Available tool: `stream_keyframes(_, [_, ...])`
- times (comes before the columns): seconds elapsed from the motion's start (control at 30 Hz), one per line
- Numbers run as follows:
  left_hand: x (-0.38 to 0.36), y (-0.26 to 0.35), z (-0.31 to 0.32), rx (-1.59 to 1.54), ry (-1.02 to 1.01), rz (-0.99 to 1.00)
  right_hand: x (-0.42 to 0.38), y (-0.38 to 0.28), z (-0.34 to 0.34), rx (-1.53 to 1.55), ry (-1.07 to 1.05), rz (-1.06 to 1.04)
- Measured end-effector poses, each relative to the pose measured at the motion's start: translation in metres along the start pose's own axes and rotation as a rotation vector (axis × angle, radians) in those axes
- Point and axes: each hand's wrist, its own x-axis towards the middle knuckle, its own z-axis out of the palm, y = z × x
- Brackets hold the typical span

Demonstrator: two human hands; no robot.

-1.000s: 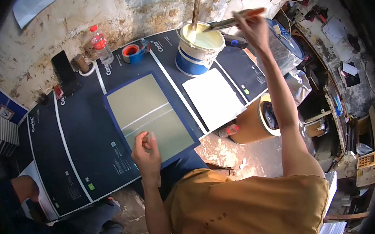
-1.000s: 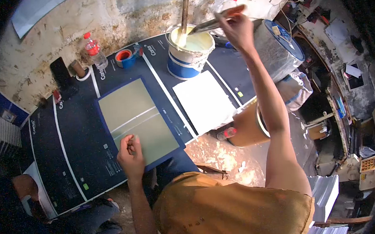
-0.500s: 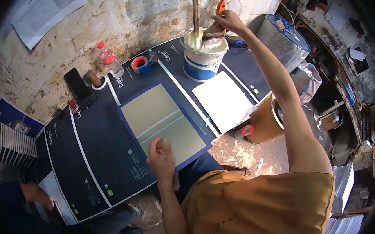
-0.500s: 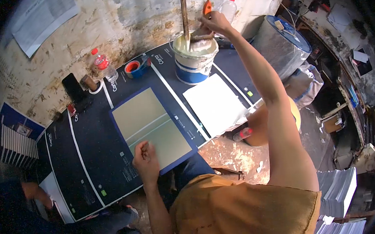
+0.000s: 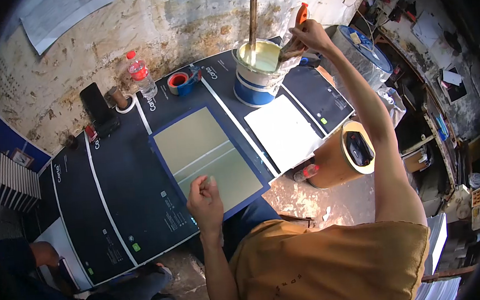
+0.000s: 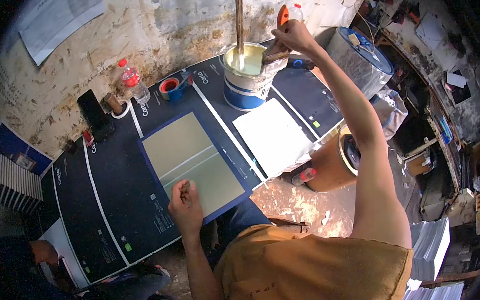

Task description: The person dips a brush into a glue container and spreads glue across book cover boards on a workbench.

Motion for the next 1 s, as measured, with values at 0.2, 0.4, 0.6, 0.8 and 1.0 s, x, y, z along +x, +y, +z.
stream_keyframes(0.2, [-0.002,-0.009,0.004,-0.064,0.017,-0.009,0.002,0.010,-0.003,0.234,0.254,0.230])
stream_keyframes(0.4, [-0.002,0.000,0.000,-0.011,0.021,-0.064,0.001,0.095,0.033,0.591,0.331,0.572])
stream_keyframes(0.6, [-0.001,0.002,0.001,-0.024,0.026,-0.056,-0.020,0.109,-0.003,0.550,0.283,0.627])
stream_keyframes(0.8, [0.001,-0.010,-0.014,-0.447,0.154,-0.133,-0.033,0.034,-0.031,0.652,0.137,0.377])
stream_keyframes(1.0, [0.003,0.004,-0.029,-0.351,0.188,-0.115,-0.044,-0.090,0.059,0.703,-0.232,0.037])
